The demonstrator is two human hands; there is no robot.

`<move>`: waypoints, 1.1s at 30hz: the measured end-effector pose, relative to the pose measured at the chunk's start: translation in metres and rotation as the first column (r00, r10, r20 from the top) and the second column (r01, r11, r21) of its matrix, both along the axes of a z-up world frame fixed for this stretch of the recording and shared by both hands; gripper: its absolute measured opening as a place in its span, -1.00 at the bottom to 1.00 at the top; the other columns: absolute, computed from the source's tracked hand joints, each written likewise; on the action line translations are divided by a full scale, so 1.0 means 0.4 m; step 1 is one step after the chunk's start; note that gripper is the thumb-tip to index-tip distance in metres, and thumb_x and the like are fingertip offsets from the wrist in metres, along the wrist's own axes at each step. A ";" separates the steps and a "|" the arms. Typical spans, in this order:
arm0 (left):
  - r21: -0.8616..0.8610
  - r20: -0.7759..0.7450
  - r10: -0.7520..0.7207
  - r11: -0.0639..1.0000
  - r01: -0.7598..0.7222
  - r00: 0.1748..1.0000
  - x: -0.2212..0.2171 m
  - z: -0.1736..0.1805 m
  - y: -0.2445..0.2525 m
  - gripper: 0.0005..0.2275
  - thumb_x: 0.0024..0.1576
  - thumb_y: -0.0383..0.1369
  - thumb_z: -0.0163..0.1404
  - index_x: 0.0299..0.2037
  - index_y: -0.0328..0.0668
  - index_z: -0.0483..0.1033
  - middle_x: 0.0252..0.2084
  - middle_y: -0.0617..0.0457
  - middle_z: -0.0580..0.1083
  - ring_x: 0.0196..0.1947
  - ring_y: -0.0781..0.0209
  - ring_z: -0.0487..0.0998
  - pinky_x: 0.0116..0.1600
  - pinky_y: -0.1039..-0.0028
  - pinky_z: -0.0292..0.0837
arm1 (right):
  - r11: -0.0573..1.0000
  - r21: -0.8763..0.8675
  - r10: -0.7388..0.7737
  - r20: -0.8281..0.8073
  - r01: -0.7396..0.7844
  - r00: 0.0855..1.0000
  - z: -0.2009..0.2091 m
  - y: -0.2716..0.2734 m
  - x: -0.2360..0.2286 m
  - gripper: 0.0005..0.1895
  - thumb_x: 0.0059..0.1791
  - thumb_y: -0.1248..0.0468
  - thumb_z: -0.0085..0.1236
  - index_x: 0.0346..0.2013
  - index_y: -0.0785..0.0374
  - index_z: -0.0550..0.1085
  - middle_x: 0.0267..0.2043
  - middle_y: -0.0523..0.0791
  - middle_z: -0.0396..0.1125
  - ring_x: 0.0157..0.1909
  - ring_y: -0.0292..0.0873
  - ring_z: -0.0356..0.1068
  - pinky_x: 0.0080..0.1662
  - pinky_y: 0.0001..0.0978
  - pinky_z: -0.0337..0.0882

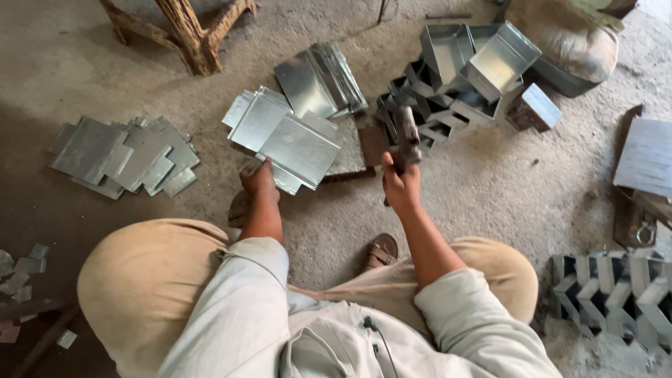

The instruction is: The person sits on the floor and repeatedly hammers a stack of square metal sheets using a hammer. The person holds the stack with one hand and strikes it with the other, occasionally adjusting the position of the sheets.

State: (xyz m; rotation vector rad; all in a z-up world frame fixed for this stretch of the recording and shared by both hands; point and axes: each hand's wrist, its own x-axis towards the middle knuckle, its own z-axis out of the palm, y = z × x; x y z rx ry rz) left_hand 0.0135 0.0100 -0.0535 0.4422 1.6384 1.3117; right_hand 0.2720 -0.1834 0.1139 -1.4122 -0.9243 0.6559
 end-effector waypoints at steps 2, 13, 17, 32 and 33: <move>-0.065 0.058 0.033 0.997 -0.029 0.998 0.001 -0.007 0.029 -0.37 -0.03 -0.42 0.35 0.20 -0.31 0.26 0.09 -0.15 0.41 0.05 -0.02 0.50 0.07 0.26 0.47 | 0.998 -0.047 -0.046 -0.068 0.043 0.997 -0.020 0.019 -0.008 -0.72 0.15 0.17 0.12 -0.39 0.22 0.39 -0.58 -0.25 0.19 -0.59 -0.41 0.14 -0.52 -0.45 0.11; -0.129 -0.066 -0.400 0.912 0.389 0.914 0.028 -0.051 0.042 -0.60 0.10 -0.41 0.15 0.16 -0.28 0.45 0.08 -0.13 0.57 0.00 0.03 0.61 0.06 0.26 0.51 | 0.999 0.032 -0.022 -0.274 0.032 0.961 0.188 0.066 0.008 -0.68 0.20 0.09 -0.17 -0.26 0.24 0.40 -0.57 -0.19 0.27 -0.67 -0.34 0.20 -0.64 -0.42 0.24; 0.033 -0.067 -0.327 0.944 0.330 0.943 0.010 -0.073 0.096 -0.56 0.06 -0.43 0.14 0.17 -0.30 0.44 0.09 -0.17 0.58 0.03 -0.05 0.62 0.12 0.21 0.51 | 0.750 0.657 0.115 -0.013 -0.078 0.993 0.256 0.049 0.035 -0.60 0.15 -0.09 0.00 -0.11 0.22 0.38 -0.35 -0.09 0.32 -0.51 -0.19 0.33 -0.47 -0.32 0.38; 0.026 -0.552 -0.320 0.916 0.399 0.770 -0.004 -0.034 0.050 -0.18 -0.02 -0.13 0.38 0.28 -0.48 0.16 0.16 -0.41 0.43 0.15 -0.31 0.48 0.16 0.12 0.45 | 0.994 -0.110 0.044 0.326 -0.009 0.944 -0.021 0.111 -0.032 -0.63 0.18 0.04 -0.06 -0.17 0.34 0.44 -0.47 -0.03 0.29 -0.46 -0.05 0.24 -0.38 -0.16 0.24; 0.002 -0.552 -0.331 0.917 0.399 0.765 0.000 -0.021 0.056 -0.14 0.00 -0.13 0.38 0.31 -0.52 0.09 0.18 -0.46 0.39 0.16 -0.35 0.45 0.16 0.10 0.44 | 0.997 0.043 0.058 0.154 -0.066 0.986 0.019 0.107 -0.025 -0.62 0.18 0.05 -0.06 -0.06 0.35 0.44 -0.44 -0.08 0.27 -0.44 -0.11 0.18 -0.39 -0.18 0.19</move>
